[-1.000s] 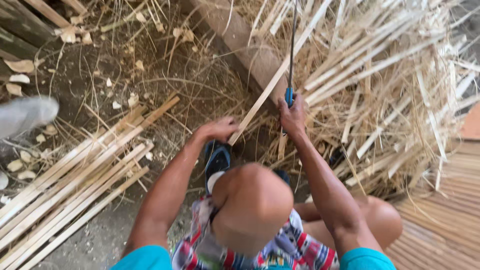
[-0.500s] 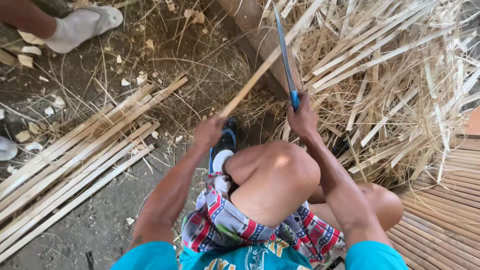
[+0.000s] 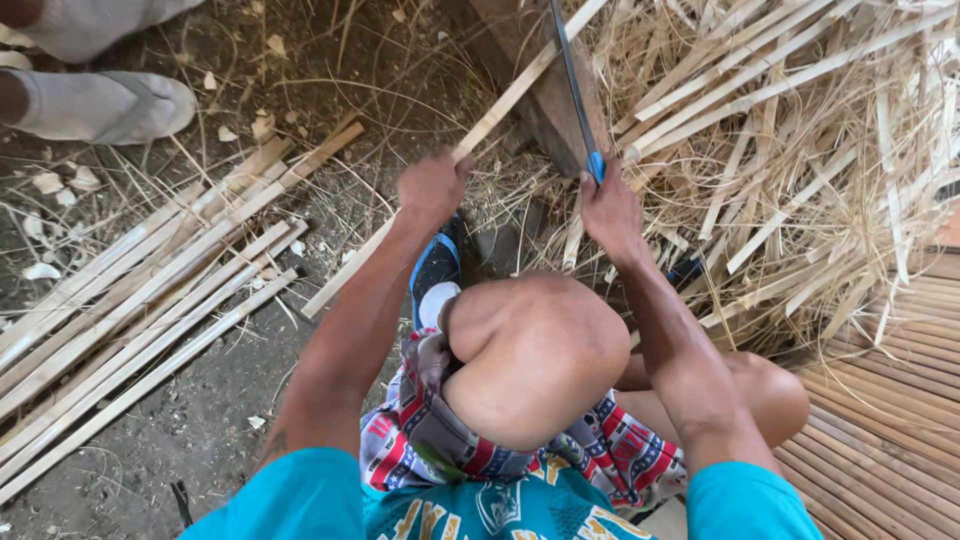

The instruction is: The person sits on the ground and uses a machete to split long bamboo poles into thin strips. They repeatedly strike the bamboo against a wooden block to separate the material, then place the finished strips on a pile to the left.

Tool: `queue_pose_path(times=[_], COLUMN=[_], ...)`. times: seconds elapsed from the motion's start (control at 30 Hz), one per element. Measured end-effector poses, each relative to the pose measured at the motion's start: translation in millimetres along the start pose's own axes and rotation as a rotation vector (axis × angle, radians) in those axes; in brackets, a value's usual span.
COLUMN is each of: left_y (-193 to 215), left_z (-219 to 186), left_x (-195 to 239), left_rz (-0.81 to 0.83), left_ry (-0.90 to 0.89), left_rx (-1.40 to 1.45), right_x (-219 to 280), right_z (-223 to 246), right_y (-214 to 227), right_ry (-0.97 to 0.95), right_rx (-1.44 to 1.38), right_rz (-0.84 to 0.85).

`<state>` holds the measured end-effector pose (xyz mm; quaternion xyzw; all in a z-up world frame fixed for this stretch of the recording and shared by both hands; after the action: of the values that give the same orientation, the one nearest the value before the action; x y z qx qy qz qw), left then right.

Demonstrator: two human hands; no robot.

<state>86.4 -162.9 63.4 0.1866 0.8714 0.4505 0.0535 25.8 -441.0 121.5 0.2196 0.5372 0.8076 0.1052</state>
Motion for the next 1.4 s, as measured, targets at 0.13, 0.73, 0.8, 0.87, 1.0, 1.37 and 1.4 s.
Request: queue_pose_path(times=[0.13,0.73,0.8,0.87,1.0,1.37,1.4], left_y=[-18.6,-44.8,-40.3,-34.6,-20.0,-29.2,-23.2], left_z=[-8.0,22.8,17.3,10.2,4.8,38.6,32.5], left_x=[17.6,50.5,50.5,54.3,74.6,103.6,96.2], left_rz=[-0.061,0.215,0.194,0.240,0.307,0.176,0.183], left_ry=[-0.075,0.067,0.079,0.124,0.148,-0.063,-0.060], left_rx=[0.091,0.467,0.389,0.357,0.350,0.270,0.224], right_x=[4.6,6.1,16.7,17.5,-1.7,-13.4,-12.5], right_z=[8.4,21.5,14.0,15.1,8.4,27.4,29.4], right_y=[-4.0,-25.3,-49.8,-58.1,-50.4,-18.8,-27.7], right_ry=[-0.018,0.296,0.203,0.419,0.557,0.308,0.224], right_rx=[0.017,0.339,0.230,0.330,0.476,0.335,0.305], right_rz=[0.151,0.144,0.264,0.106,-0.091,0.010,0.089])
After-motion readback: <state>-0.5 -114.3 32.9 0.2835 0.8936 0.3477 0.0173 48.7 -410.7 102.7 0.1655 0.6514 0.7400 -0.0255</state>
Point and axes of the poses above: each hand's wrist, its own x-axis away from the middle knuckle, its own y-axis out of the back of the hand, z = x × y, the point moved 6 cm from there along -x, towards the middle knuckle, and after that the axes turned 12 degrees about -y, right-handed, at the moved point
